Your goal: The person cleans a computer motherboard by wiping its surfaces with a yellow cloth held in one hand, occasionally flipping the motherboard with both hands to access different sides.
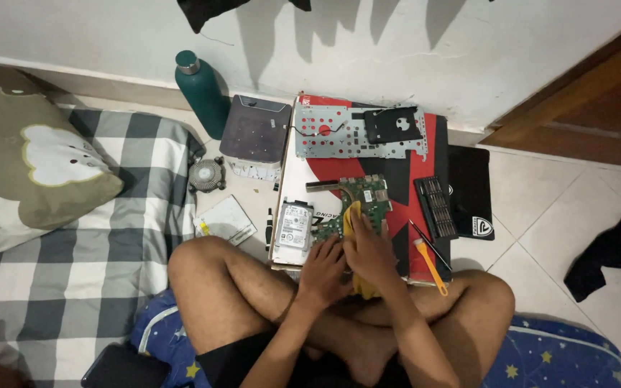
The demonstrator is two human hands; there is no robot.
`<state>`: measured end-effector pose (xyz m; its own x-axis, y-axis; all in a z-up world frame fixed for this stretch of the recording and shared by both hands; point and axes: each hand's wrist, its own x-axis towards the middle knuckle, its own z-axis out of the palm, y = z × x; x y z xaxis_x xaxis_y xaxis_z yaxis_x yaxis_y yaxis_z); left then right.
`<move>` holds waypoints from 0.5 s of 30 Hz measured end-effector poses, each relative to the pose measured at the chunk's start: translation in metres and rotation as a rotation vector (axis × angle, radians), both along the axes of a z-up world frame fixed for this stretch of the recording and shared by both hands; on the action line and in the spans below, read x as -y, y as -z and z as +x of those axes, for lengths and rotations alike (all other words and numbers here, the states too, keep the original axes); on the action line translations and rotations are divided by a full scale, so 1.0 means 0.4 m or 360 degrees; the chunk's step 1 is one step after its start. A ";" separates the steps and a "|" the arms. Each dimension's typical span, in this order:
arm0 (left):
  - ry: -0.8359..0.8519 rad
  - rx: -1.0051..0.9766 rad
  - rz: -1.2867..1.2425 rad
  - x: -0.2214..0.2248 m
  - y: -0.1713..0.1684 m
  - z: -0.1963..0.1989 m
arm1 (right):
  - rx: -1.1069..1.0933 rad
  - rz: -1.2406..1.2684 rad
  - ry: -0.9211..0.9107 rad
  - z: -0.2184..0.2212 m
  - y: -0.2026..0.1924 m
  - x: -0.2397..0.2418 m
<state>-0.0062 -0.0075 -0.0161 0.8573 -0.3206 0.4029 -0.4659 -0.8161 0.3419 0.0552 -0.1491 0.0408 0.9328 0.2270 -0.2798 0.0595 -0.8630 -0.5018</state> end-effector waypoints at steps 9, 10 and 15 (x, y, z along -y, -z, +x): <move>-0.0016 0.0098 0.0016 0.001 0.005 0.003 | 0.0062 -0.0132 -0.0022 0.015 -0.010 -0.023; -0.0011 0.0100 -0.0016 -0.001 0.003 0.002 | 0.0052 -0.0158 -0.0021 0.006 -0.010 -0.027; -0.0015 0.0136 -0.0114 -0.003 -0.020 0.006 | 0.0138 0.0017 -0.0036 -0.035 -0.004 -0.051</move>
<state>-0.0036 -0.0064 -0.0082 0.8217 -0.2807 0.4960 -0.4883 -0.7954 0.3589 0.0411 -0.1288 0.0425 0.9481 0.2508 -0.1955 0.1226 -0.8557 -0.5027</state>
